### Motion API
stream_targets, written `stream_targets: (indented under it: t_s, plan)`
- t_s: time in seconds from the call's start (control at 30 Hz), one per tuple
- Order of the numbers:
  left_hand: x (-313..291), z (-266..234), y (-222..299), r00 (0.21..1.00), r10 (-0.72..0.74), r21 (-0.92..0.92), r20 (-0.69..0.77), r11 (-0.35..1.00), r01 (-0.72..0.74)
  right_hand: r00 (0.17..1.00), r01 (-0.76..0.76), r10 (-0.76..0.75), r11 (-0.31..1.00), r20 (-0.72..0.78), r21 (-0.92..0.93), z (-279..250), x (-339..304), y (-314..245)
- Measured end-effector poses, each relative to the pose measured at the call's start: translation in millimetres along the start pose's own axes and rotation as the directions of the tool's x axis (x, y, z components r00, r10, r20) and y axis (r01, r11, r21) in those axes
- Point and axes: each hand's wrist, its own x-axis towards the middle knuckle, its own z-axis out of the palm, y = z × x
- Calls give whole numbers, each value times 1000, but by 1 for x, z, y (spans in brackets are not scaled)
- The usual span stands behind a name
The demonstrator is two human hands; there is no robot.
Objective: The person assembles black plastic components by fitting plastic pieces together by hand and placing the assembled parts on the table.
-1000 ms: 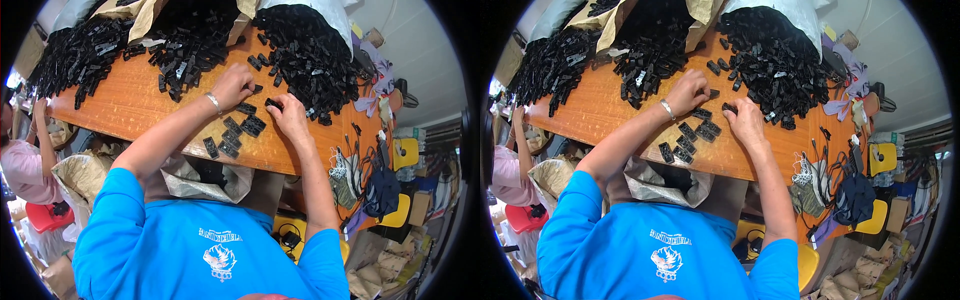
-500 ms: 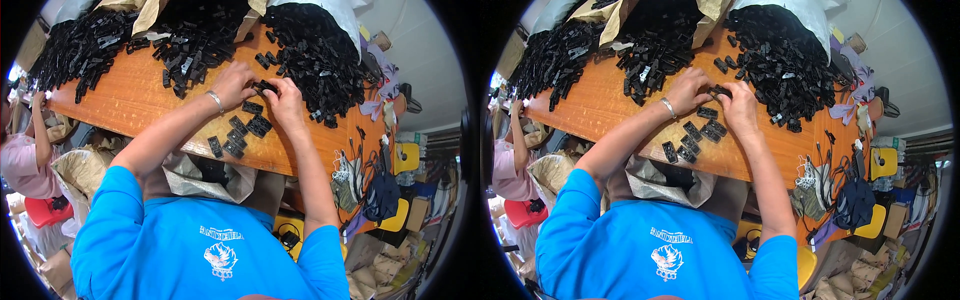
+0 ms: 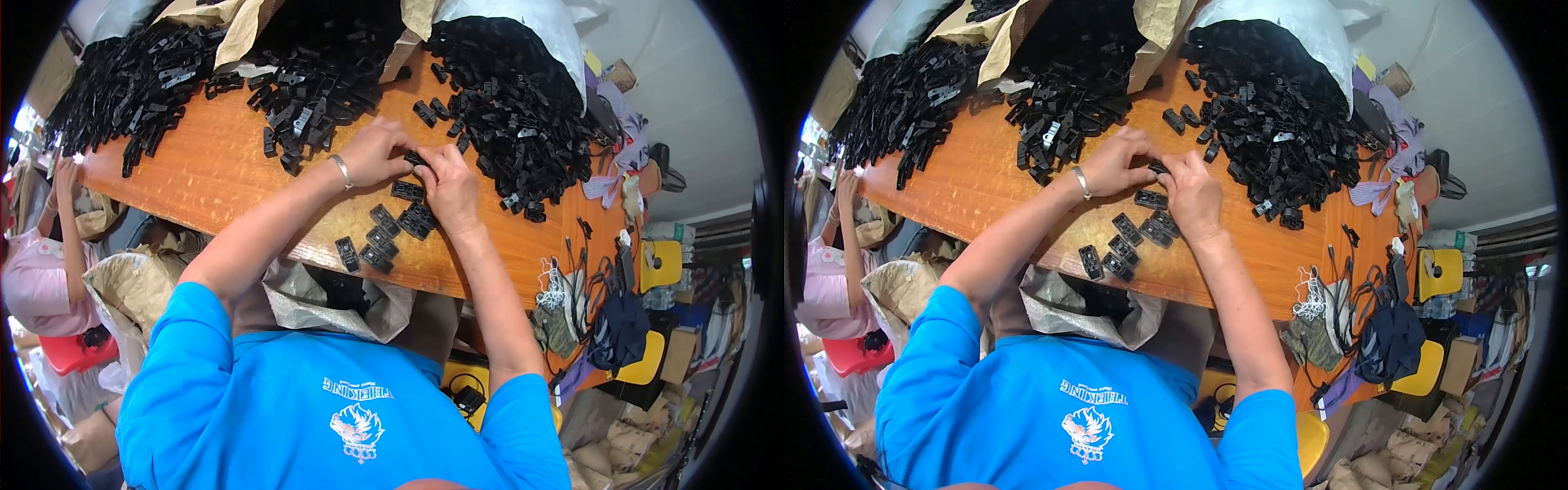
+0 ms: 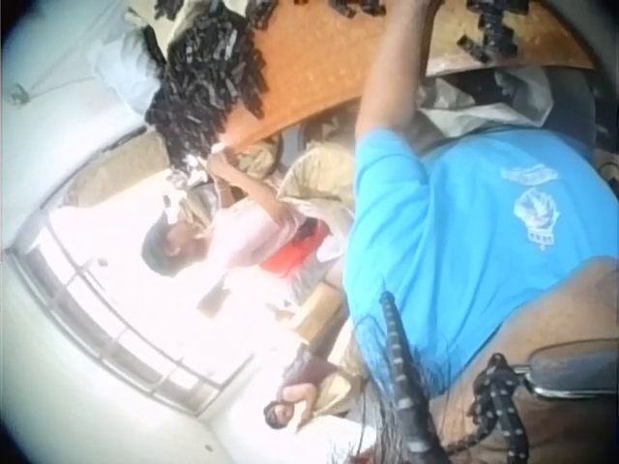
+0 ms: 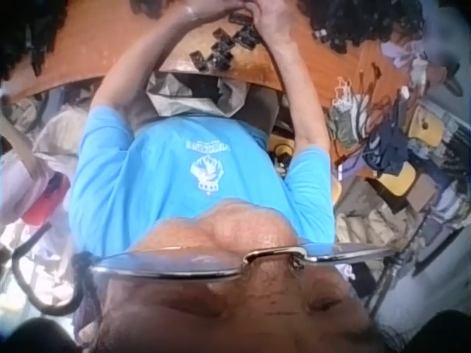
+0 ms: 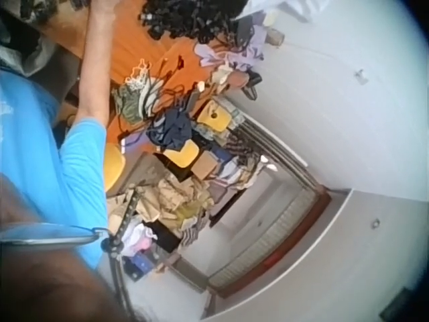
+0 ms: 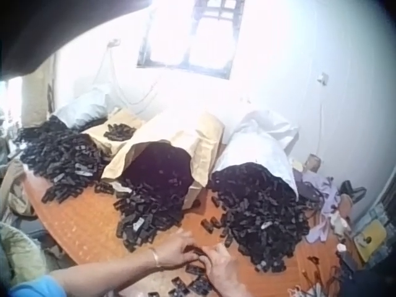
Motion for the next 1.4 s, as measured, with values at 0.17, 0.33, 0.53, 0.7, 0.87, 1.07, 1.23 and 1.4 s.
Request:
stream_targets:
  t_s: [0.17, 0.33, 0.53, 0.7, 0.87, 1.07, 1.23, 1.4]
  plan:
    - [6, -2, 2, 983, -164, -40, 80, 985, 167, 999, -6, 6, 1000, 48, -7, -4, -2, 1]
    - [8, -2, 9, 976, -206, -18, 67, 978, 208, 995, -30, 27, 999, 100, 30, -8, -1, 3]
    - [0, 0, 16, 985, -172, 82, 33, 982, 168, 998, 11, -11, 1000, 66, -1, -3, -8, 2]
    - [-3, -5, 17, 988, -111, 112, 110, 989, 99, 985, -57, 46, 996, 166, 63, -19, -10, 2]
    - [28, -10, 17, 994, -74, 44, -80, 996, 77, 970, -139, 115, 985, 214, 100, -41, 2, 26]
    - [85, 7, -8, 978, 6, 322, -208, 945, 63, 985, -144, 157, 977, 72, -156, -36, 33, 48]
    - [89, 13, -6, 998, -55, 403, -21, 913, 59, 992, -56, 81, 970, 98, -235, -27, 40, 64]
    - [71, 10, 8, 996, -64, 346, 57, 937, 41, 971, -116, 166, 957, 174, -267, -33, 33, 57]
